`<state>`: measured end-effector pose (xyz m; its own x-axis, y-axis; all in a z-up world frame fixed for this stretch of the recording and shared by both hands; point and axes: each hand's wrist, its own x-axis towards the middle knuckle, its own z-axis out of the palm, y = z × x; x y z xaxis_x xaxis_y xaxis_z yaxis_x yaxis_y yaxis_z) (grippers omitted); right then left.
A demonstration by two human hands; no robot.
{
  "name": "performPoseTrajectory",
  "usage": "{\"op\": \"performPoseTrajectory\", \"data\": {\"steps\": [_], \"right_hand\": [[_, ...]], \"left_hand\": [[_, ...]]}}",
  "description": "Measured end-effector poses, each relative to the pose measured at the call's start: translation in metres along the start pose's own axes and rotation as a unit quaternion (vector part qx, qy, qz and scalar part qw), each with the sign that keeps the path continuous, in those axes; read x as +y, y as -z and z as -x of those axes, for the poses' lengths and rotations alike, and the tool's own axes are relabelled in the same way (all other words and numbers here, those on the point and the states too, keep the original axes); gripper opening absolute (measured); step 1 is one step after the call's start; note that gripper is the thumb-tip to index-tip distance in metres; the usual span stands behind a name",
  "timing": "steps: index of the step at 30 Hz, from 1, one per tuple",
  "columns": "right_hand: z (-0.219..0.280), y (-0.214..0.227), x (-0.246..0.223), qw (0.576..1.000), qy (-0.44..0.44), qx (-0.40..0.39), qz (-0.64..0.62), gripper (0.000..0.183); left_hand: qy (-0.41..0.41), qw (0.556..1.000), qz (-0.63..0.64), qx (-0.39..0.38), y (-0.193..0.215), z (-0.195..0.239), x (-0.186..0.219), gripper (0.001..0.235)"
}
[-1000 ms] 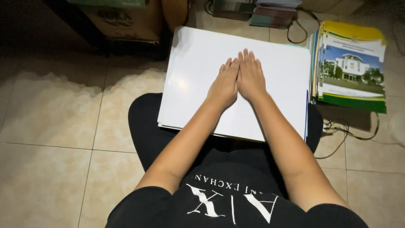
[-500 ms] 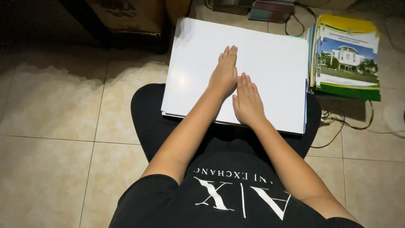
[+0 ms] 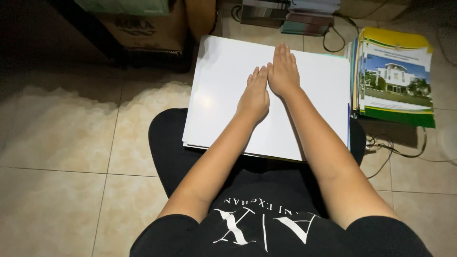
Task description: A person is seen picking up brochures from a stack, placing them into a white folder, flipping the page, and smoothing it down with both hands.
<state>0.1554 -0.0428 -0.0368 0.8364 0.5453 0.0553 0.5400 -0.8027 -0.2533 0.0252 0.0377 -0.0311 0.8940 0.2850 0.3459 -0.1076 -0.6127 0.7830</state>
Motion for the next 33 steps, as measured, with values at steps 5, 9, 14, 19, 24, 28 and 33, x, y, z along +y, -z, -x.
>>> {"op": "performPoseTrajectory", "data": {"steps": [5, 9, 14, 19, 24, 28, 33], "right_hand": [[0.071, 0.025, -0.029, 0.997, -0.019, -0.076, 0.002, 0.063], [0.148, 0.031, -0.057, 0.995, -0.009, -0.096, -0.011, 0.063], [0.173, 0.029, -0.061, 0.992, -0.004, -0.128, 0.008, 0.066], [0.101, 0.030, -0.047, 0.995, -0.005, -0.095, -0.028, 0.063], [0.001, -0.002, -0.010, 0.999, -0.030, -0.026, 0.019, 0.064], [0.001, 0.002, 0.013, 0.999, -0.024, -0.026, -0.011, 0.063], [0.044, 0.014, 0.089, 0.245, -0.081, 0.089, -0.962, 0.081]], "left_hand": [[0.027, 0.991, -0.073, -0.108, 0.005, 0.002, -0.005, 0.055], [0.024, 0.996, -0.049, -0.067, 0.007, 0.002, -0.007, 0.057], [0.057, 0.995, -0.044, -0.062, 0.008, 0.003, -0.003, 0.058], [0.047, 0.996, -0.047, -0.064, 0.002, 0.001, -0.007, 0.056], [0.018, 0.999, 0.020, 0.024, -0.002, 0.001, -0.006, 0.060], [0.015, 1.000, -0.008, 0.026, -0.010, -0.001, -0.012, 0.069], [0.003, 0.999, -0.033, 0.033, -0.011, 0.001, -0.010, 0.067]]}}
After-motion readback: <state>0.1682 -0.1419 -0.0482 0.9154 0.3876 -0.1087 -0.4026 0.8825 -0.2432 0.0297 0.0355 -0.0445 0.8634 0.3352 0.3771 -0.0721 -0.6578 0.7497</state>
